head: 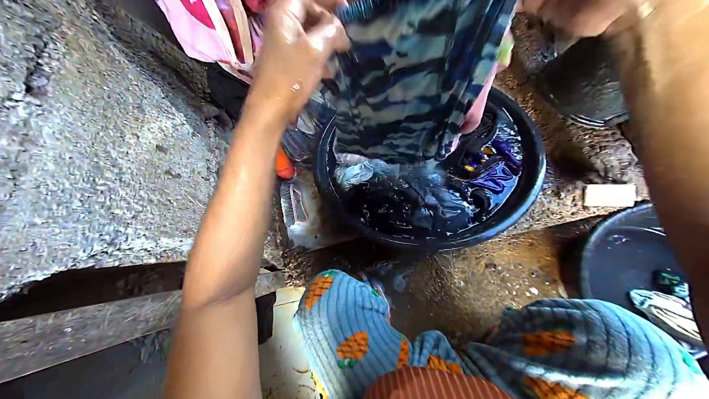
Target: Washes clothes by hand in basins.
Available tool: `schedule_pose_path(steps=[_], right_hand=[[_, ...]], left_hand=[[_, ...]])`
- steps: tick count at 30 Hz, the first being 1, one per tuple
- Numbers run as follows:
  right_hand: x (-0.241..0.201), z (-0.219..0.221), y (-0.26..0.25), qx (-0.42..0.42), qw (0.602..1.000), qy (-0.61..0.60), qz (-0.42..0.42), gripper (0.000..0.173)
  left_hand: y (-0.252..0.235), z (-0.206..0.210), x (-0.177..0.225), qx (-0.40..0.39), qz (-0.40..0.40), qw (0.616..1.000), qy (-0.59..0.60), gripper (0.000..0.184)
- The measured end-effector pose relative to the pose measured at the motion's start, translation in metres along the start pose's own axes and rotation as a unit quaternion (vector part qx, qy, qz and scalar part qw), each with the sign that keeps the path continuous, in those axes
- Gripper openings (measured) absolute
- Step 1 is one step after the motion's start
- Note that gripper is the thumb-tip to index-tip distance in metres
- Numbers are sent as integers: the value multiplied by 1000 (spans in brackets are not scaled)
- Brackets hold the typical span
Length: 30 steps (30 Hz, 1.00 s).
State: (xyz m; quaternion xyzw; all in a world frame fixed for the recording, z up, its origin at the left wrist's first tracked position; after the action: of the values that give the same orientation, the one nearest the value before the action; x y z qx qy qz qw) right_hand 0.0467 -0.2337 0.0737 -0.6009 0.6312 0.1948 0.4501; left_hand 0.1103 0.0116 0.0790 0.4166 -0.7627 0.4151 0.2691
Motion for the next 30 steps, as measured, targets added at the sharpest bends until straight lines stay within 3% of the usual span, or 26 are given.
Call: schedule_pose_path(steps=[1,2,5,8,10,12,14,15,16,18,20,21,22,24,26,28,30], right_hand=[[-1,16,-1,-43,996,-73,-3,12],[4,33,1,-86,994,-68,1,7],[66,95,15,-178,979,99,-4,23],[160,172,51,-287,930,222,67,34],[208,218,83,-307,912,248,114,43],[223,245,106,-337,892,260,153,54],[229,261,117,-342,890,262,149,48],[230,263,115,-337,896,257,134,48],[236,265,107,-321,909,241,111,46],[244,256,95,-310,925,205,82,41],[216,214,77,-273,942,119,158,43],[193,190,70,-231,953,58,190,46],[168,170,65,-192,961,4,200,46],[114,140,63,-146,969,-109,166,39],[62,121,65,-117,952,-256,121,26],[28,103,68,-91,907,-393,119,17],[29,90,71,-38,872,-467,143,5]], left_hand=[[4,23,-10,-45,-1,999,-25,26],[10,49,-24,-93,11,994,-59,28],[51,142,-92,-277,-10,943,-183,38],[117,214,-156,-426,-84,860,-269,52],[149,238,-178,-461,-148,820,-305,60],[159,253,-190,-487,-173,780,-353,52],[165,263,-201,-524,-170,745,-377,46],[162,264,-201,-524,-171,749,-368,45],[154,262,-198,-506,-171,771,-347,44],[135,245,-185,-410,-203,854,-248,44],[118,208,-163,-239,-300,920,-79,44],[117,189,-154,-152,-377,913,22,48],[123,175,-146,-76,-461,876,121,55],[141,172,-137,10,-580,766,279,71],[151,184,-122,40,-601,690,400,71],[143,188,-109,54,-552,682,477,58],[141,181,-100,99,-530,681,496,44]])
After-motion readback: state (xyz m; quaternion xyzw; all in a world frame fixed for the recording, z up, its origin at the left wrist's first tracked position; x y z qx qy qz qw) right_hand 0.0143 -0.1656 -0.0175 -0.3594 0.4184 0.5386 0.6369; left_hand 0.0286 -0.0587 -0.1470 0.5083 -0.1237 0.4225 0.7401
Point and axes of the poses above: each hand's wrist, its own y-axis away from the middle knuckle, its own z-axis out of the palm, x = y × z, the point moved 9 cm from there along -y, towards the middle knuckle, and after that the axes turned 9 degrees about x, right-handed, at the moved point
